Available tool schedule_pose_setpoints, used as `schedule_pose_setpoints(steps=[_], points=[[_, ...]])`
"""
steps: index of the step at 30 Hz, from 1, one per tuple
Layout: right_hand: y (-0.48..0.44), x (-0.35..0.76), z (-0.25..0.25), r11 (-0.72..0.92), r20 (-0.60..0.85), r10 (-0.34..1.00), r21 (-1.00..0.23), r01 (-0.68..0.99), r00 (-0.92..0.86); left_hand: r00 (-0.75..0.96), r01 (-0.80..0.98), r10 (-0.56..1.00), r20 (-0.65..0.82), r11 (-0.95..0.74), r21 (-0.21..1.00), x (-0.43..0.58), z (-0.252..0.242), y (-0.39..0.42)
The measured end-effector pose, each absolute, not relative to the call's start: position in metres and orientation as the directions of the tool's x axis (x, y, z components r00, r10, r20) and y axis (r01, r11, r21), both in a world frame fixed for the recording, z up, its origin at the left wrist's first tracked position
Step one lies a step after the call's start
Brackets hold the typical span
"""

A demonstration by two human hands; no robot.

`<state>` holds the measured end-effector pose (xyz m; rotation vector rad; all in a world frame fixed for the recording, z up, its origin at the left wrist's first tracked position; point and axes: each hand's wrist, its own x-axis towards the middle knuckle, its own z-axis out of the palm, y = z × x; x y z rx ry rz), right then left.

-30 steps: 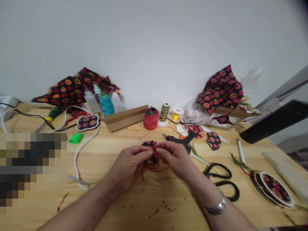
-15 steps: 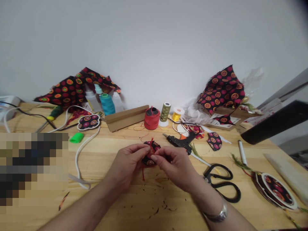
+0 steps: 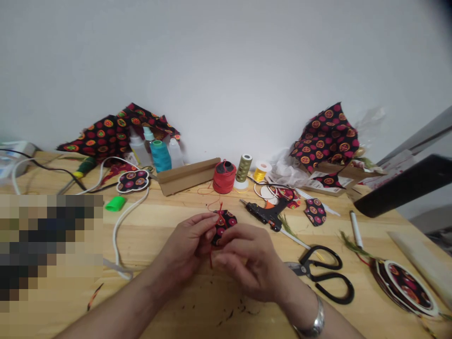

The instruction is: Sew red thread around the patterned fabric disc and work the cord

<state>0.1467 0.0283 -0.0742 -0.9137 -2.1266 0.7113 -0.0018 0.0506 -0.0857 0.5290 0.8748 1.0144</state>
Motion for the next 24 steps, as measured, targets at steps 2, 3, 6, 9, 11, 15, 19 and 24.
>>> schedule_pose_setpoints(steps=[2,3,6,9,11,15,19,24], points=[[0.034,0.147,-0.074,0.517,0.449,0.855,-0.782,0.347,-0.261,0.256,-0.491,0.897,-0.361,0.443,0.750,-0.001,-0.085,0.051],[0.037,0.147,-0.076,0.463,0.439,0.886,-0.830,0.312,-0.148,0.258,-0.482,0.898,-0.357,0.440,0.758,-0.001,-0.085,0.050],[0.047,0.145,-0.081,0.241,0.238,0.970,-0.966,0.099,-0.045,0.259,-0.425,0.892,-0.371,0.450,0.785,-0.002,-0.086,0.050],[0.051,0.143,-0.087,-0.052,-0.032,0.987,-0.990,-0.129,-0.155,0.258,-0.360,0.889,-0.378,0.451,0.817,-0.003,-0.088,0.049],[0.052,0.142,-0.089,-0.174,-0.125,0.970,-0.957,-0.234,-0.209,0.249,-0.331,0.894,-0.374,0.441,0.834,-0.003,-0.089,0.048],[0.051,0.143,-0.089,-0.251,-0.148,0.941,-0.907,-0.337,-0.303,0.254,-0.296,0.902,-0.349,0.416,0.860,-0.002,-0.086,0.047],[0.051,0.143,-0.088,-0.236,-0.149,0.942,-0.930,-0.282,-0.299,0.292,-0.294,0.889,-0.352,0.434,0.852,0.001,-0.080,0.046],[0.052,0.142,-0.086,-0.194,-0.156,0.970,-0.959,-0.205,-0.186,0.318,-0.313,0.872,-0.374,0.468,0.826,0.003,-0.079,0.044]])
